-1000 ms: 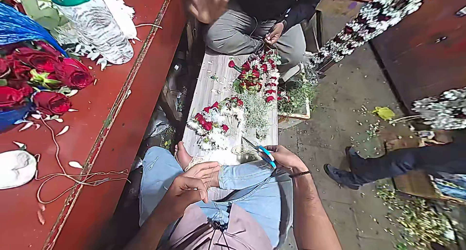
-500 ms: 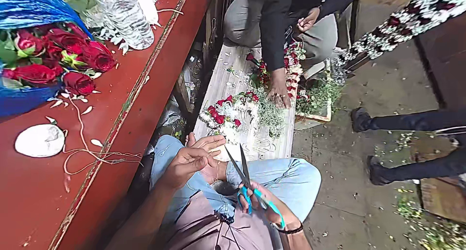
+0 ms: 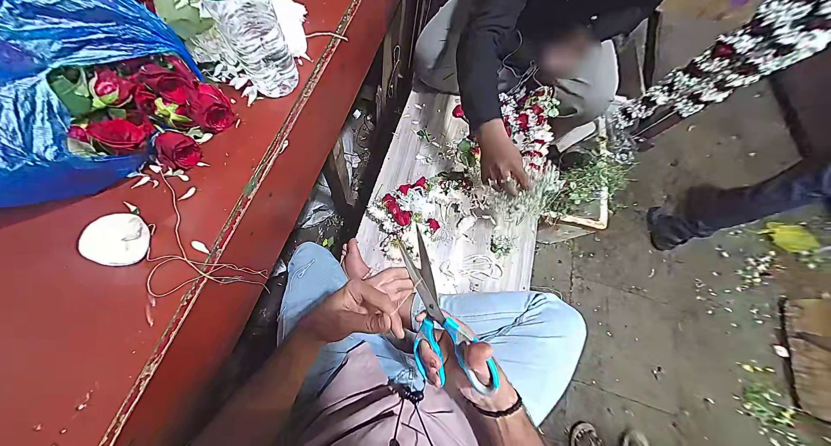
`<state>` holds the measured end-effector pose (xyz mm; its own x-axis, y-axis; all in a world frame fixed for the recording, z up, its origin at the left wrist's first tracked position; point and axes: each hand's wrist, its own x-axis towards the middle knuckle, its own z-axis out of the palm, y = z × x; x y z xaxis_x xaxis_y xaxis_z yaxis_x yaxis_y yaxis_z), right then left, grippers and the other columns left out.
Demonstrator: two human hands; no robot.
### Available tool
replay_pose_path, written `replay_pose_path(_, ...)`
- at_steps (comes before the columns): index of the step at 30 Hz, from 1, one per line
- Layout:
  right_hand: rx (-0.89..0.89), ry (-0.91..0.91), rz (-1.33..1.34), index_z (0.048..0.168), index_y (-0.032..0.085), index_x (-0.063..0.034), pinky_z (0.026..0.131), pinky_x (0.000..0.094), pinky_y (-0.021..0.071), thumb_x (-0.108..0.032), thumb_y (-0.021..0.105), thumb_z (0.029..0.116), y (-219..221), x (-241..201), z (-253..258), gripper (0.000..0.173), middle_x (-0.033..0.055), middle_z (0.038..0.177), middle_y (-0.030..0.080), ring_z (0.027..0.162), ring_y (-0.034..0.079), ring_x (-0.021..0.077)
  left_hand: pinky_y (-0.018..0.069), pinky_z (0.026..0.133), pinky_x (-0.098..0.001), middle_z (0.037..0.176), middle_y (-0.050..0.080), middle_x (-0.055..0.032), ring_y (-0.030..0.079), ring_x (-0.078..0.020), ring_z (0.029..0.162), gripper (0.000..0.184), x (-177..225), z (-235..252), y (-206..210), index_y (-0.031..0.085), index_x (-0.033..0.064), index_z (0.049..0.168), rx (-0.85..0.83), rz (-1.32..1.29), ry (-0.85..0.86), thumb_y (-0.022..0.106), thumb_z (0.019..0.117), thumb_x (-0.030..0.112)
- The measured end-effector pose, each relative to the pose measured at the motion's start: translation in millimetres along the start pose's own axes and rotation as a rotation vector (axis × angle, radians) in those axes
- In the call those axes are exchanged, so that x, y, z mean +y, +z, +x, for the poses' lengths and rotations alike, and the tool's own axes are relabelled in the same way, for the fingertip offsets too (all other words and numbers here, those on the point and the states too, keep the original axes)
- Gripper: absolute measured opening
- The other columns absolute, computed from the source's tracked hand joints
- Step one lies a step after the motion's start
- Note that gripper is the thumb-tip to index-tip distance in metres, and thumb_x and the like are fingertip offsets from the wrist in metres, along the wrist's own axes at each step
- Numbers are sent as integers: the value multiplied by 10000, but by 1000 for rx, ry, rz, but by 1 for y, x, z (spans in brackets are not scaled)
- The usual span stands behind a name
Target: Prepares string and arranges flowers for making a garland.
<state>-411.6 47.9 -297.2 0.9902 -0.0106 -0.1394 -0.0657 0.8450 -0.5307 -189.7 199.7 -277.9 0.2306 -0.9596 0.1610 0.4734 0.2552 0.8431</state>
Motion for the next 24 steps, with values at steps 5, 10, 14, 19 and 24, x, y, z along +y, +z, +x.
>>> replay_pose_path(5, 139, -123, 94, 1343, 597, -101, 501, 237, 547, -534, 713, 913, 3, -8, 13, 621, 47, 740, 682, 565, 654, 115, 310, 1242, -555, 1553, 412, -297, 312, -441, 1504, 306, -6, 1, 8, 757, 12, 958, -78, 81, 23, 671, 990, 304)
replay_pose_path(10, 472, -227, -578, 1395, 537, -25, 470, 285, 529, -553, 682, 933, -32, -61, 6, 716, 38, 795, 659, 563, 599, 129, 307, 1242, -539, 1586, 451, -133, 347, -311, 1512, 271, 6, -20, -7, 798, 132, 958, 319, 590, -50, 632, 1003, 341)
replay_pose_path(14, 915, -94, -1217, 1376, 602, -44, 528, 273, 537, -429, 814, 843, -65, -108, -11, 691, 11, 802, 704, 599, 617, 94, 229, 1234, -585, 1658, 343, -32, 205, -306, 1558, 233, 35, -33, -23, 818, 305, 934, 651, 1177, -169, 614, 968, 414)
replay_pose_path(19, 1114, 359, -1541, 1316, 673, -165, 715, 535, 564, -586, 750, 853, -119, -129, -19, 631, 77, 849, 732, 722, 678, 242, 512, 1046, -459, 1202, 738, -14, 651, -210, 1182, 300, 44, -33, -9, 803, 179, 957, 351, 846, -38, 590, 1032, 377)
replay_pose_path(24, 1244, 694, -1659, 1290, 677, -140, 844, 667, 515, -536, 665, 904, -134, -111, 31, 552, 190, 1055, 734, 993, 698, 408, 503, 1069, -432, 1205, 729, -46, 625, -246, 1220, 263, 38, -13, 25, 784, 161, 939, 144, 608, 74, 620, 1028, 347)
